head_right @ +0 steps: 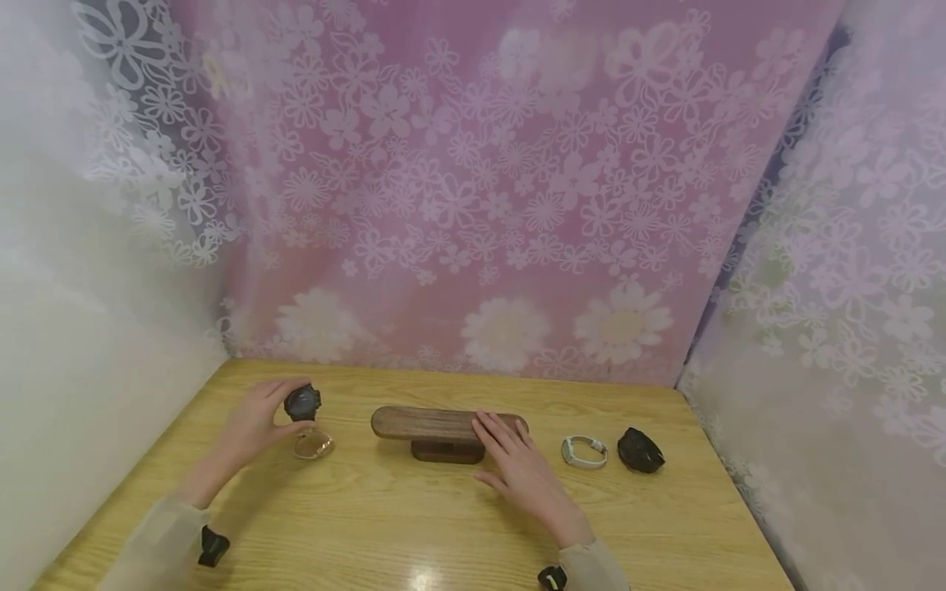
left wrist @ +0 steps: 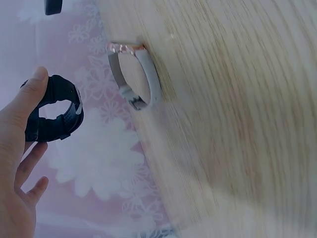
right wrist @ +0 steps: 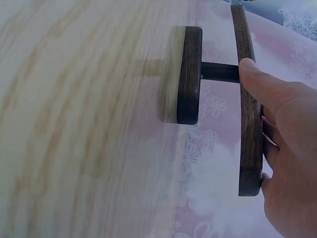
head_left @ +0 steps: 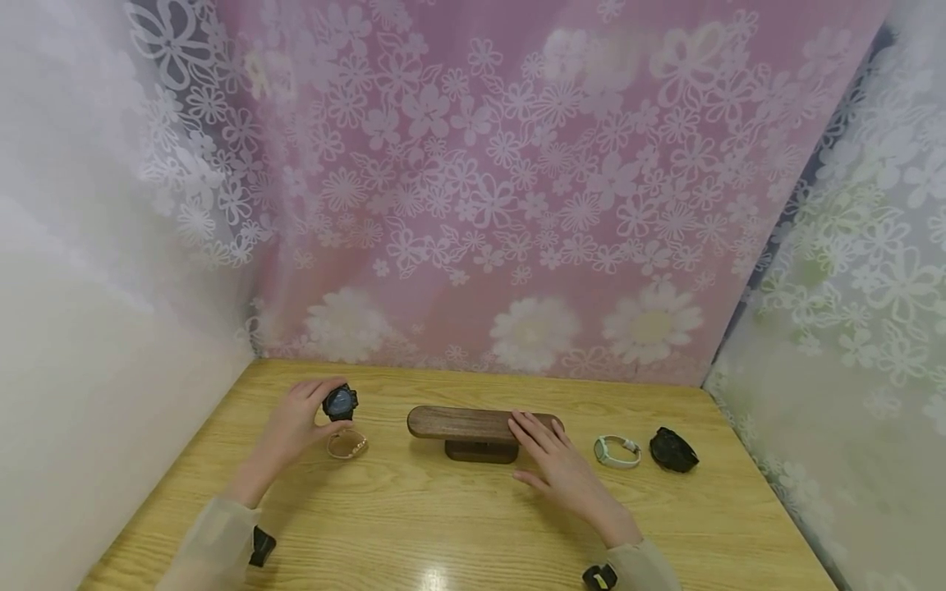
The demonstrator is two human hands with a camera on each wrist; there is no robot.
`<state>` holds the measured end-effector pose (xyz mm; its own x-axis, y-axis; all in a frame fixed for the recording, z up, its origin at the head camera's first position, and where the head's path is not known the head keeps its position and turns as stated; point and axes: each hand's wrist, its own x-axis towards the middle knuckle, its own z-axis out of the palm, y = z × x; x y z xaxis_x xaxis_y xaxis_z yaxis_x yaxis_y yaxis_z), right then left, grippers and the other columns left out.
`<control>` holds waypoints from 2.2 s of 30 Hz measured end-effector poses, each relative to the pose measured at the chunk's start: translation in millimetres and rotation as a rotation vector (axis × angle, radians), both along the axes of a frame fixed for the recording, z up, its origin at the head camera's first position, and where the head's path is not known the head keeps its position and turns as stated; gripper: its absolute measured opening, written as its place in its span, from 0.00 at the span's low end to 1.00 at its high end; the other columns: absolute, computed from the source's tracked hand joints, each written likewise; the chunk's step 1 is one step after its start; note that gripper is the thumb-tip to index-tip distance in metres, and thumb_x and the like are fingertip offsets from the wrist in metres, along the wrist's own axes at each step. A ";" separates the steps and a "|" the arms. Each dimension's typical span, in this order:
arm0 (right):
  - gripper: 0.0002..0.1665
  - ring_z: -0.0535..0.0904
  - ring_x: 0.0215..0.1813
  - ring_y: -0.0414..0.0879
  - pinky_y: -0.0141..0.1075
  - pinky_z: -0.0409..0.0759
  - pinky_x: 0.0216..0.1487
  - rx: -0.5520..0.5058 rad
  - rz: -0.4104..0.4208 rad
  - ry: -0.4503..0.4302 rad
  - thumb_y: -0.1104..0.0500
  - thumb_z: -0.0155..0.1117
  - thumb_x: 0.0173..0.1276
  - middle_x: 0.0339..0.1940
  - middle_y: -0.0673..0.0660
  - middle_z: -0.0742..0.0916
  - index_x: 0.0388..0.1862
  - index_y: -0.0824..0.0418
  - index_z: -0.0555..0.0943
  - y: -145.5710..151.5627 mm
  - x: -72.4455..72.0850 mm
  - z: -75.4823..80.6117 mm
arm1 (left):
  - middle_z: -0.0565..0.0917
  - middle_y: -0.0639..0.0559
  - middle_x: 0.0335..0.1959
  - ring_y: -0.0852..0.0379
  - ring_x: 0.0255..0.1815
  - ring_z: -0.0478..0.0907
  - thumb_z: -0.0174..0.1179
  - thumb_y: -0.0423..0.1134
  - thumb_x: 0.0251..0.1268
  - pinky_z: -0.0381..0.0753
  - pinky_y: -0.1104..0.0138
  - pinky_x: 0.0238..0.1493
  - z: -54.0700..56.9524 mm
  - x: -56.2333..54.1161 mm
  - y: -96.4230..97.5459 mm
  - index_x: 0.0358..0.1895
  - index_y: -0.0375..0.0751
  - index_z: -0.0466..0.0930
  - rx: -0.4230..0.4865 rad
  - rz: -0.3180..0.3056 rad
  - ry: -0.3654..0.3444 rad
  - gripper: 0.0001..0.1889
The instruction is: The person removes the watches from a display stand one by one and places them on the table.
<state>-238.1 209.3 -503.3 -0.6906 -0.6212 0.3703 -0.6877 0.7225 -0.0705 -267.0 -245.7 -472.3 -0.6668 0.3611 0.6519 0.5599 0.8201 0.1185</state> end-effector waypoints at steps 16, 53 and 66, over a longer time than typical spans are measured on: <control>0.49 0.58 0.81 0.57 0.62 0.56 0.77 -0.022 0.005 -0.006 0.49 0.73 0.66 0.81 0.59 0.64 0.80 0.62 0.62 -0.3 0.4 0.4 | 0.84 0.36 0.50 0.34 0.50 0.81 0.45 0.73 0.57 0.78 0.40 0.53 1.7 8.8 -52.0 0.59 0.34 0.79 -0.005 0.033 0.042 0.45; 0.50 0.61 0.79 0.58 0.65 0.60 0.74 -0.046 0.036 0.053 0.50 0.74 0.65 0.80 0.61 0.66 0.80 0.63 0.62 -0.2 0.8 -1.8 | 0.82 0.37 0.58 0.36 0.57 0.78 0.83 0.42 0.42 0.72 0.39 0.63 -25.8 26.8 -66.3 0.61 0.33 0.79 -0.296 0.148 -0.168 0.38; 0.50 0.59 0.80 0.57 0.63 0.58 0.75 -0.053 0.026 0.017 0.49 0.73 0.66 0.82 0.57 0.63 0.80 0.62 0.62 -0.5 1.8 -0.2 | 0.81 0.37 0.55 0.36 0.56 0.79 0.83 0.34 0.37 0.73 0.39 0.61 -26.2 22.6 -59.2 0.58 0.33 0.80 -0.344 0.130 -0.196 0.37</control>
<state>-236.2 208.8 -503.5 -0.6676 -0.6185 0.4144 -0.7080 0.6997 -0.0961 -244.4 -304.9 -498.4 -0.8210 0.4399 0.3639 0.4427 0.8930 -0.0806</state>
